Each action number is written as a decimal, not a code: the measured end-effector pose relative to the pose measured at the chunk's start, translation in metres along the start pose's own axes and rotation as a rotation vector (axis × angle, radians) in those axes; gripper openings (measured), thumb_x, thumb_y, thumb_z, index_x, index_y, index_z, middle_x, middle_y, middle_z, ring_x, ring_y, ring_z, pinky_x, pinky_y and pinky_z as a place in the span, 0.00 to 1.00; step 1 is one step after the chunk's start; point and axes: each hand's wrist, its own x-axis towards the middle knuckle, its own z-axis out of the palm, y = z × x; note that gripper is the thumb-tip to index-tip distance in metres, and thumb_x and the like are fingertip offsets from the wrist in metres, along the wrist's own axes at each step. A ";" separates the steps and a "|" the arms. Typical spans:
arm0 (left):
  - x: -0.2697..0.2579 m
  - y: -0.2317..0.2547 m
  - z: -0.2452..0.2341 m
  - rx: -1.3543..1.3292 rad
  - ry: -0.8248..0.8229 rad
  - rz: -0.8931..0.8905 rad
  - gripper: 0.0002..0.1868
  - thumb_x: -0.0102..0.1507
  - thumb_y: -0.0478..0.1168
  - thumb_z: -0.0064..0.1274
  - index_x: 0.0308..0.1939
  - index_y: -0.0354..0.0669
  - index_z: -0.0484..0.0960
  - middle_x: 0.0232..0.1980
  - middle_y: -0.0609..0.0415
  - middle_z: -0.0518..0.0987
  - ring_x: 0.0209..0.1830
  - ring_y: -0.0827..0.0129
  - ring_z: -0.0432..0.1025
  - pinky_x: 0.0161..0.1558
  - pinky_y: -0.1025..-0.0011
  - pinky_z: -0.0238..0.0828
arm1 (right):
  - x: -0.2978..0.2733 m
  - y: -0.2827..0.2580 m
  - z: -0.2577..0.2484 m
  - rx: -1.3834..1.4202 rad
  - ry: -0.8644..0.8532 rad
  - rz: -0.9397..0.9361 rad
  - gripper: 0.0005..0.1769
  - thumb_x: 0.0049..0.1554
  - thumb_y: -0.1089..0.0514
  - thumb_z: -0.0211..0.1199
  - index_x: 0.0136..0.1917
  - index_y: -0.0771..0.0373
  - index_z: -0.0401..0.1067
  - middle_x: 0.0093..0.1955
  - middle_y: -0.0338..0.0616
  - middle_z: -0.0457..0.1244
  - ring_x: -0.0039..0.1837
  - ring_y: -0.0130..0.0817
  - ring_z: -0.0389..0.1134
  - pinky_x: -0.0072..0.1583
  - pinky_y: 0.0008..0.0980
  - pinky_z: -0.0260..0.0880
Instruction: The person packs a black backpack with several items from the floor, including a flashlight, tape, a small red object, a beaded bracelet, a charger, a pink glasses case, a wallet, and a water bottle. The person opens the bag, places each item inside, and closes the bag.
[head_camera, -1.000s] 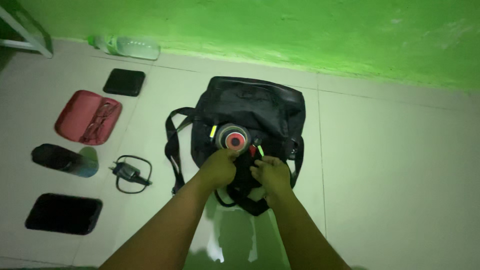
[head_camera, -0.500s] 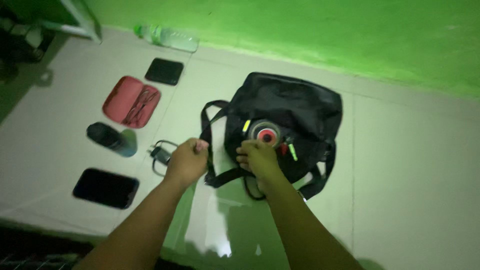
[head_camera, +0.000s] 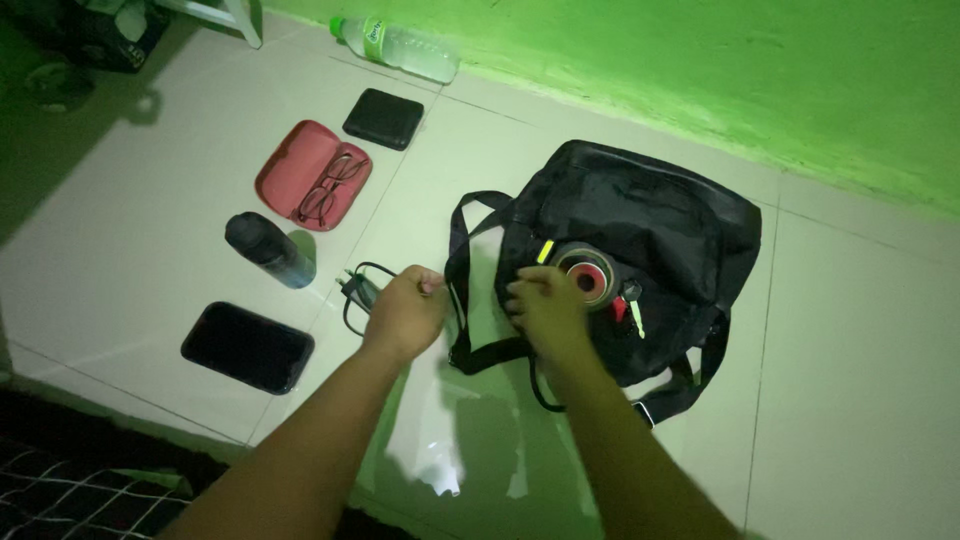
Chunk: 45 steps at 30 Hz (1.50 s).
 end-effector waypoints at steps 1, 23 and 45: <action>-0.001 0.002 0.004 0.036 0.018 0.009 0.15 0.65 0.46 0.51 0.50 0.45 0.84 0.47 0.47 0.85 0.47 0.57 0.80 0.51 0.64 0.74 | 0.003 0.000 -0.011 0.012 0.005 -0.022 0.15 0.57 0.63 0.60 0.58 0.63 0.68 0.46 0.43 0.69 0.42 0.31 0.69 0.44 0.29 0.71; -0.007 0.039 0.042 0.060 -0.221 0.149 0.25 0.59 0.38 0.57 0.60 0.44 0.76 0.51 0.44 0.79 0.48 0.54 0.78 0.50 0.62 0.76 | 0.027 -0.097 -0.072 -0.882 0.270 -0.454 0.31 0.56 0.55 0.65 0.71 0.61 0.63 0.70 0.55 0.60 0.72 0.53 0.59 0.71 0.47 0.58; 0.013 -0.008 -0.015 0.227 0.199 -0.447 0.45 0.56 0.45 0.61 0.75 0.64 0.57 0.79 0.45 0.46 0.74 0.42 0.51 0.68 0.51 0.59 | 0.068 -0.083 -0.120 -1.257 0.564 -0.172 0.48 0.50 0.46 0.73 0.75 0.63 0.55 0.73 0.71 0.52 0.72 0.65 0.52 0.66 0.66 0.51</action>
